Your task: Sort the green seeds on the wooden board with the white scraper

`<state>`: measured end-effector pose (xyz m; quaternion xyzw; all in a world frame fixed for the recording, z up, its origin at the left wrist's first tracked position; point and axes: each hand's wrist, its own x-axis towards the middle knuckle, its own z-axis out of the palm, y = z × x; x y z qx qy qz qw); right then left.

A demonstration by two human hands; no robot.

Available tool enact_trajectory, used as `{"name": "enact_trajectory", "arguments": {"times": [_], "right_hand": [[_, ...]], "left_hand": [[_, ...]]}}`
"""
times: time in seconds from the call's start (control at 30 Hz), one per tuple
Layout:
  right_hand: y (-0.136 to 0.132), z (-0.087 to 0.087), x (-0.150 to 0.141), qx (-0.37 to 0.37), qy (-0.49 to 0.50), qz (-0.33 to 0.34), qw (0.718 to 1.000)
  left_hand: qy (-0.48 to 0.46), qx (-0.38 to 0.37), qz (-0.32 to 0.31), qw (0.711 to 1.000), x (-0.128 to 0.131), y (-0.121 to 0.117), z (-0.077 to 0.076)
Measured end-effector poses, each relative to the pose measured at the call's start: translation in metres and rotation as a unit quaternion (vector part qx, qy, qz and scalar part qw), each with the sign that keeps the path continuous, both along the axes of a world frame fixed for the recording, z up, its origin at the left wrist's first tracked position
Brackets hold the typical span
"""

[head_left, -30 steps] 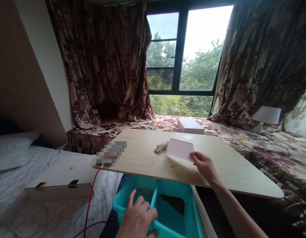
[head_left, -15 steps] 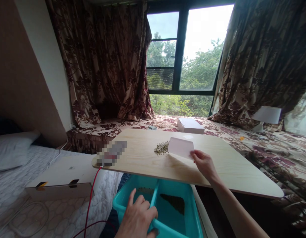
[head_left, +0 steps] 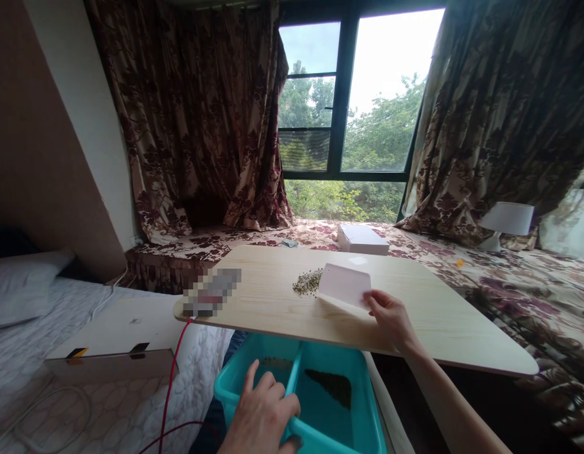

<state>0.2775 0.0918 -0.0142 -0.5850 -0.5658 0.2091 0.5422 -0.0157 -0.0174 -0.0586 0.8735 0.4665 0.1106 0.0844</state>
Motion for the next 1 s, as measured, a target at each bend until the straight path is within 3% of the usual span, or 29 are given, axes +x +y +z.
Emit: {"name": "enact_trajectory", "arguments": {"times": [0.43, 0.63, 1.0], "right_hand": [[0.006, -0.004, 0.017, 0.022, -0.055, -0.037, 0.998], [0.009, -0.004, 0.012, 0.010, -0.063, -0.014, 0.998], [0.019, -0.005, 0.015, 0.006, -0.010, 0.058, 0.998]], "left_hand": [[-0.010, -0.002, 0.000, 1.000, 0.000, 0.000, 0.001], [0.002, -0.007, -0.006, 1.000, 0.000, 0.002, -0.002], [0.006, 0.069, 0.001, 0.998, -0.007, 0.002, -0.011]]}}
